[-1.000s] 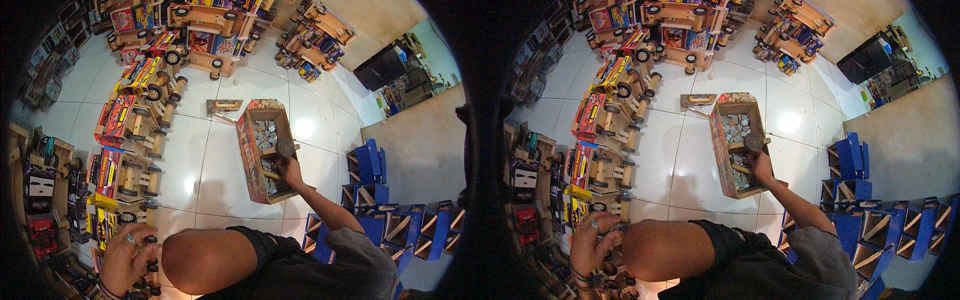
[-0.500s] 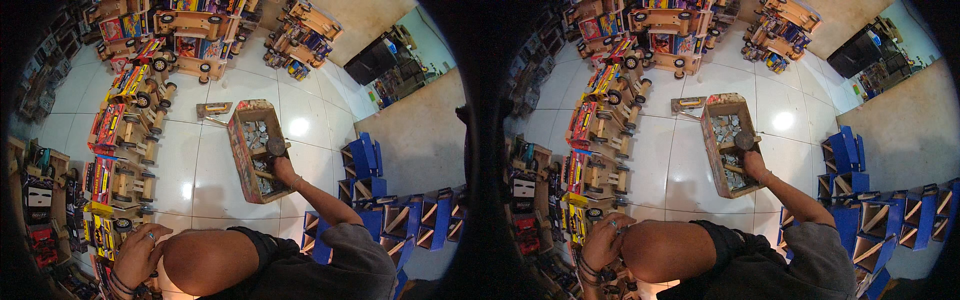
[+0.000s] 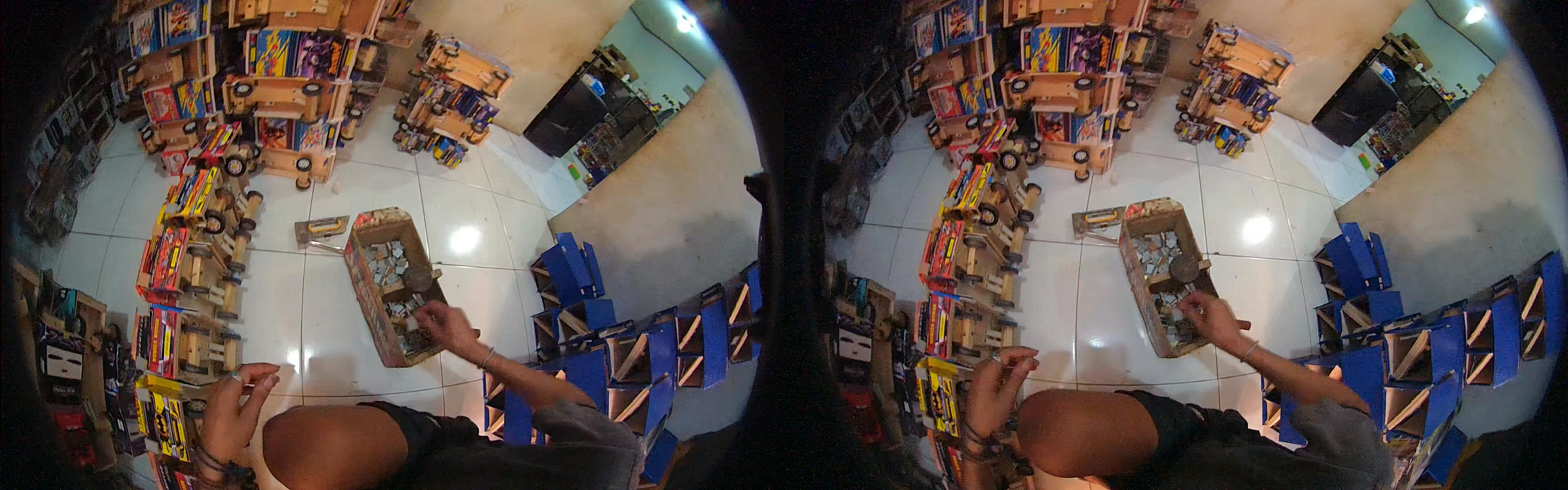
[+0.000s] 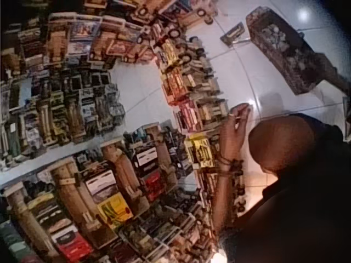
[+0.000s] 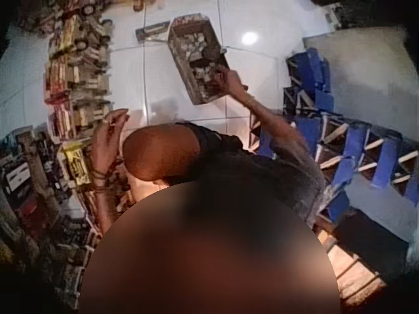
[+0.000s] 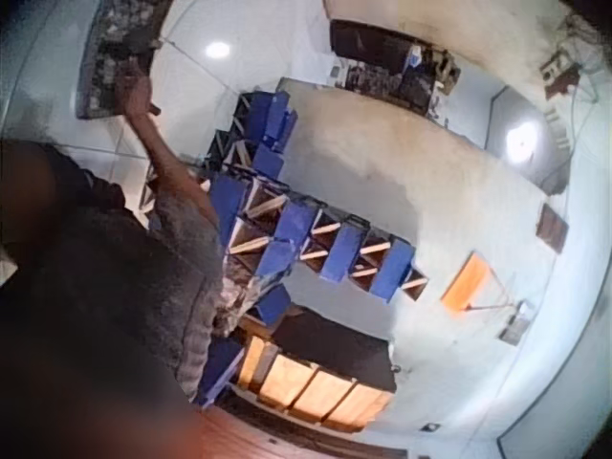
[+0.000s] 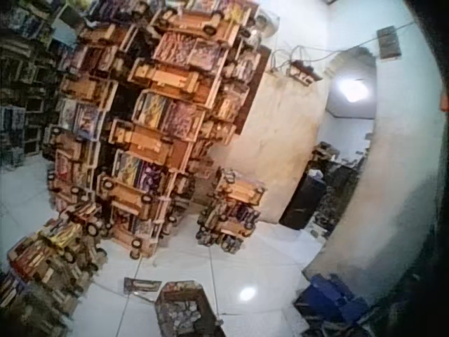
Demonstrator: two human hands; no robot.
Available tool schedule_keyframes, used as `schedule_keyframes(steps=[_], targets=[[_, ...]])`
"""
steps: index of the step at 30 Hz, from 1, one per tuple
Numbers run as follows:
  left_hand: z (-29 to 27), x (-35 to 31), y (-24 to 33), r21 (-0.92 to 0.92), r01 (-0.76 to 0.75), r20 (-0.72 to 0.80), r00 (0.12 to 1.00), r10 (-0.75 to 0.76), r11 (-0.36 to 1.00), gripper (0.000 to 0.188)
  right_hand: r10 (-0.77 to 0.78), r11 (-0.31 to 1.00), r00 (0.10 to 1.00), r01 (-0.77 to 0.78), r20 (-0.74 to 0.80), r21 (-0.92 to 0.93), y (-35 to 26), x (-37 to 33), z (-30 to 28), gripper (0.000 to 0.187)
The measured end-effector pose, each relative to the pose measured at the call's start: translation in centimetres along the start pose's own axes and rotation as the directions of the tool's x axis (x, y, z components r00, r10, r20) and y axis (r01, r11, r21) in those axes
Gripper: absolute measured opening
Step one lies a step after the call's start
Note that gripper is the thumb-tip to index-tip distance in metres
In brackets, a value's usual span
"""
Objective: The person sits on the floor and uses a hammer to drive nails into the wheels of several toy trucks. They repeatedly pick up nails from a box, position them on the toy wheels, and strike them with the hammer.
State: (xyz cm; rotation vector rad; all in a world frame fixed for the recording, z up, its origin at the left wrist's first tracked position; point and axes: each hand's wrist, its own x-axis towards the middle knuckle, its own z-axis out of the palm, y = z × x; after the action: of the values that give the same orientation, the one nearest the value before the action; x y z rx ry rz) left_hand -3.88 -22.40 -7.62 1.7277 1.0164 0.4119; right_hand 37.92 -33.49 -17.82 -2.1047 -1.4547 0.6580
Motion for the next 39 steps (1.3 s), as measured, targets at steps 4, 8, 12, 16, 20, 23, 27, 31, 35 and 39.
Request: schedule_keyframes(steps=[4, 8, 12, 16, 20, 23, 27, 31, 35, 39], targets=[[3.4, 3.3, -1.3, -0.427, 0.065, 0.031, 0.998, -0.057, 0.902, 0.030, -0.192, 0.930, 0.975, 0.145, 0.112, 0.337, -9.6, -1.8, 4.2, 0.015], [4.3, 3.6, -1.3, -0.541, 0.137, 0.026, 0.989, -0.147, 0.830, 0.035, -0.540, 0.799, 0.841, 0.521, -0.022, 0.301, -16.4, -0.1, 6.4, 0.013], [3.0, 3.7, -0.3, -0.451, 0.004, -0.111, 0.992, -0.061, 0.893, 0.032, -0.621, 0.731, 0.781, 0.607, -0.067, 0.311, -19.4, 0.9, 6.1, 0.011], [2.8, 3.0, 0.6, -0.660, 0.031, -0.110, 0.984, -0.137, 0.751, 0.030, -0.456, 0.733, 0.889, 0.354, 0.034, 0.581, -20.7, 0.3, 5.9, 0.018], [2.3, 1.8, 1.8, -0.658, -0.029, -0.150, 0.984, -0.093, 0.752, 0.031, -0.385, 0.666, 0.917, 0.199, 0.102, 0.719, -21.4, 0.4, 6.0, 0.021], [2.5, 1.1, 2.8, -0.670, -0.082, -0.226, 0.969, -0.097, 0.738, 0.027, -0.318, 0.648, 0.929, 0.066, 0.191, 0.759, -22.2, 0.3, 5.8, 0.020], [2.7, 0.7, 3.6, -0.509, -0.124, -0.348, 0.935, -0.072, 0.852, 0.025, -0.481, 0.767, 0.877, 0.416, 0.010, 0.489, -23.4, -0.1, 4.0, 0.019], [2.5, 0.6, 3.5, -0.577, -0.142, -0.322, 0.945, -0.064, 0.804, 0.024, -0.497, 0.753, 0.866, 0.393, 0.063, 0.528, -23.8, 0.1, 3.2, 0.019], [2.1, 0.7, 2.9, -0.566, -0.097, -0.341, 0.932, -0.125, 0.819, 0.022, -0.398, 0.791, 0.913, 0.291, 0.091, 0.537, -20.9, 0.4, 2.6, 0.024], [0.2, -0.4, 2.1, -0.486, -0.120, -0.449, 0.884, -0.129, 0.866, 0.021, -0.280, 0.959, 0.911, 0.278, 0.302, 0.051, -12.4, 1.9, -1.3, 0.038]])
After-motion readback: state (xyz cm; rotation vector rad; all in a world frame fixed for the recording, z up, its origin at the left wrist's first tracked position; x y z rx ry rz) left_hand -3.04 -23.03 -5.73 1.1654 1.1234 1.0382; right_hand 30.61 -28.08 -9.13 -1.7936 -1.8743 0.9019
